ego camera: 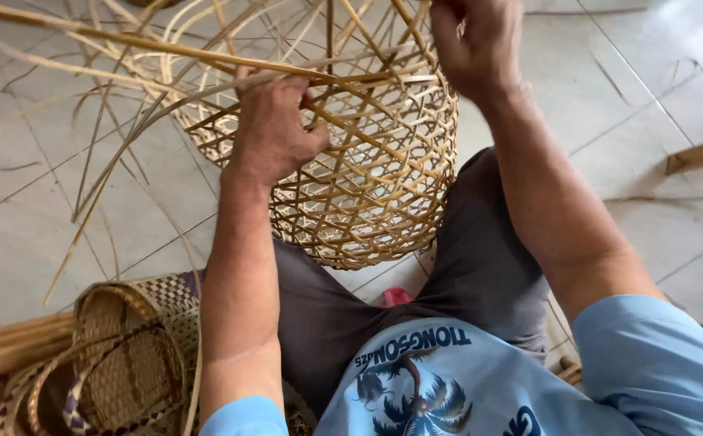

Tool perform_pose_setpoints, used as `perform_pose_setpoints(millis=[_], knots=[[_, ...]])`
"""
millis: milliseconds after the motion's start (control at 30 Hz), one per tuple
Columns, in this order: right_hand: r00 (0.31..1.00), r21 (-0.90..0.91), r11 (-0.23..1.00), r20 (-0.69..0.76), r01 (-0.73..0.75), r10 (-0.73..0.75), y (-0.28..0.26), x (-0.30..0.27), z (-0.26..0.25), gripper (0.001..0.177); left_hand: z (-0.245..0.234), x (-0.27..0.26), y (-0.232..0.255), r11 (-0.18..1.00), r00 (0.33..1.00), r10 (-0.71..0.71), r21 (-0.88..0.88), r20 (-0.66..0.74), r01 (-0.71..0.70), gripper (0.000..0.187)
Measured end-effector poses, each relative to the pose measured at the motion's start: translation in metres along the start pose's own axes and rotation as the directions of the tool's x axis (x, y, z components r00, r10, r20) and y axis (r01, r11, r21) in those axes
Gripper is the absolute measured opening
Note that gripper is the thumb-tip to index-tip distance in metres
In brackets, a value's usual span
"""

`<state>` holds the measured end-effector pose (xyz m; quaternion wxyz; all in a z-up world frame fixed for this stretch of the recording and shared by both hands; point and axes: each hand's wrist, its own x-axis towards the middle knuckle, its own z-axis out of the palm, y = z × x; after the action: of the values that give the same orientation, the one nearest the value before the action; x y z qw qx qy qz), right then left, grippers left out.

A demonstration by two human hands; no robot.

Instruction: A person is weaving a basket by interlacing thin strips of bamboo or wood at a natural and efficient pace.

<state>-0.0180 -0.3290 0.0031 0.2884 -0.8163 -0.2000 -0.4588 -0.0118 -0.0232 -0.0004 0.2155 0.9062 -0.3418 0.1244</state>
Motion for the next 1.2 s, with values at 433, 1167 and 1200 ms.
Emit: perform_pose_setpoints(millis=[433,1167,1200], knots=[[0.868,0.075,0.937,0.358,0.342,-0.345,-0.045,0.024,-0.003,0.013,-0.089,-0.036,0.014,0.855,0.993,0.118,-0.508,-0.008,-0.106,0.028],[0.863,0.040,0.981,0.470,0.189,-0.186,-0.028,0.034,0.026,0.037,-0.048,-0.029,0.051,0.993,0.964,-0.078,0.068,-0.255,0.099,0.050],[0.863,0.048,0.982,0.470,0.183,-0.184,-0.029,0.033,0.026,0.037,-0.049,-0.033,0.050,0.992,0.965,-0.083,0.072,-0.249,0.104,0.050]])
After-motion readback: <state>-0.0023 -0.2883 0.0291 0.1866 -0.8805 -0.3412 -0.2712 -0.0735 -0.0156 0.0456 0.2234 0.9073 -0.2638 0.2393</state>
